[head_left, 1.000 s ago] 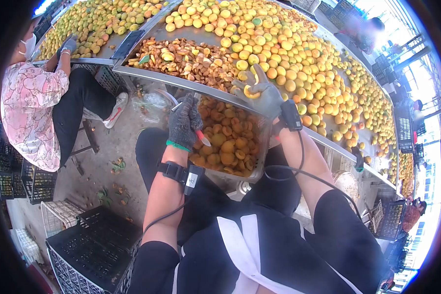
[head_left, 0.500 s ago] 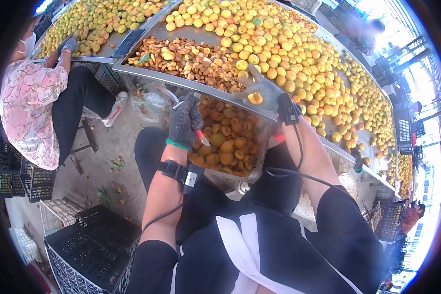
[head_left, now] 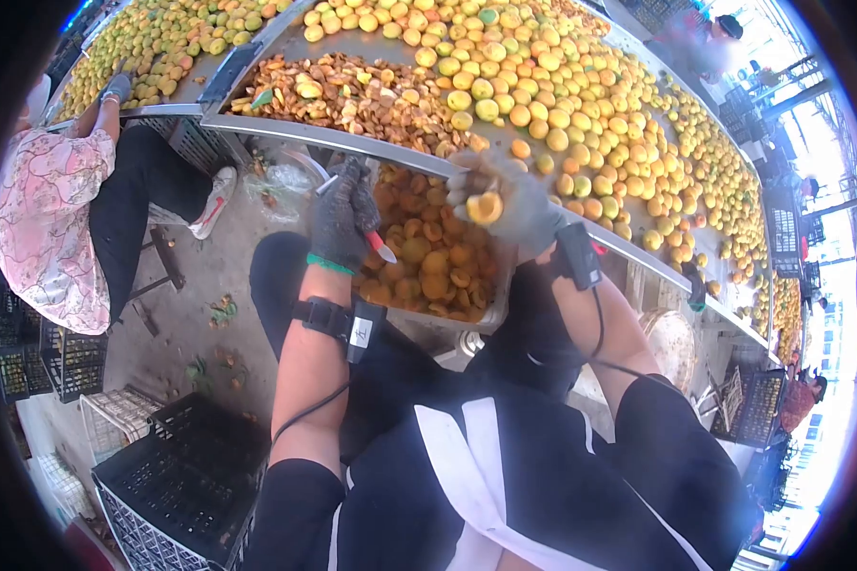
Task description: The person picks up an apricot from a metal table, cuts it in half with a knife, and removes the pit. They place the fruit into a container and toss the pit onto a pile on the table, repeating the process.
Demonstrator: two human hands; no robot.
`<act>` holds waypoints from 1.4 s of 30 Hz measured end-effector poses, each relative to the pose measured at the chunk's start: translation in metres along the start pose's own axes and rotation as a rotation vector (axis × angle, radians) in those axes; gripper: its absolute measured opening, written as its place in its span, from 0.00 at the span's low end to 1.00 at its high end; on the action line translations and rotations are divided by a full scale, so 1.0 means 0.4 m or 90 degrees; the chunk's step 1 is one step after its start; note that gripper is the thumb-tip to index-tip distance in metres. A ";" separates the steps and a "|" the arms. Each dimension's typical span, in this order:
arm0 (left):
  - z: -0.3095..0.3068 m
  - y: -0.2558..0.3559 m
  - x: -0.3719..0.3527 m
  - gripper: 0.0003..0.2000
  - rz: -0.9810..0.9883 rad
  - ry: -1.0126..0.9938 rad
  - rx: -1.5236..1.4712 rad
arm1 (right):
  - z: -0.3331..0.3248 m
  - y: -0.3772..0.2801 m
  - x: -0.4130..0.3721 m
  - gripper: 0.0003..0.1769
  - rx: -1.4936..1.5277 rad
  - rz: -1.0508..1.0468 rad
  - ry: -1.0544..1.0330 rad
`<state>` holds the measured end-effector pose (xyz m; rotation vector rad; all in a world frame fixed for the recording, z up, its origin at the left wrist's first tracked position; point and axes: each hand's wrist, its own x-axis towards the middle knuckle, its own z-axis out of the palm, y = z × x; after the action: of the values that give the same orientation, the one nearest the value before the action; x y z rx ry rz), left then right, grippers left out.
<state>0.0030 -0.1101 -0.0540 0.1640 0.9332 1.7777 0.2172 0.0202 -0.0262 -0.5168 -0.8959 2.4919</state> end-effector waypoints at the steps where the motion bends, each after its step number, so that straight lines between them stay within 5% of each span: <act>1: 0.000 0.001 0.000 0.06 0.001 -0.015 -0.003 | -0.017 0.021 -0.016 0.20 -0.027 0.064 -0.060; 5: -0.008 -0.008 0.005 0.06 -0.018 -0.028 -0.013 | -0.080 0.089 -0.056 0.16 -0.087 -0.136 0.210; 12: -0.006 -0.009 -0.015 0.07 -0.012 -0.031 0.004 | -0.163 -0.055 -0.123 0.15 -0.152 -0.242 0.264; 15: -0.005 -0.009 -0.017 0.09 -0.001 -0.011 0.010 | -0.217 -0.130 -0.116 0.14 -0.299 -0.268 0.352; 17: -0.006 -0.006 -0.019 0.09 -0.003 -0.015 -0.009 | -0.256 -0.173 -0.105 0.15 -0.673 -0.294 0.402; 20: -0.008 0.003 -0.010 0.11 0.007 -0.047 -0.002 | -0.376 -0.214 -0.051 0.17 -0.913 -0.202 0.479; 25: 0.011 0.006 -0.019 0.07 0.021 0.027 -0.017 | -0.360 -0.242 0.003 0.34 -1.202 -0.069 0.480; 28: 0.011 0.007 -0.008 0.07 0.018 0.046 -0.005 | -0.345 -0.248 0.050 0.34 -1.286 -0.123 0.431; 32: 0.017 0.007 0.000 0.07 0.015 0.045 -0.001 | -0.423 -0.241 0.132 0.29 -1.265 -0.167 0.312; 33: 0.017 0.007 0.003 0.06 0.021 0.042 0.007 | -0.427 -0.245 0.140 0.26 -1.111 -0.159 0.293; 36: 0.018 0.009 0.012 0.06 0.025 0.047 0.013 | -0.351 -0.261 0.109 0.24 -0.946 -0.094 0.385; 38: 0.027 0.012 0.004 0.06 0.018 0.041 0.037 | -0.345 -0.235 0.103 0.23 -1.027 -0.189 0.403; 40: 0.027 0.011 0.004 0.06 0.005 0.039 0.029 | -0.343 -0.213 0.108 0.20 -1.125 -0.159 0.335; 42: 0.030 0.011 0.004 0.06 -0.007 0.031 0.023 | -0.361 -0.194 0.115 0.19 -1.297 -0.275 0.233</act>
<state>0.0054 -0.1033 -0.0435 0.1399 0.9999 1.7615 0.2695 0.1704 -0.0875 -1.0118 -2.6144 0.2957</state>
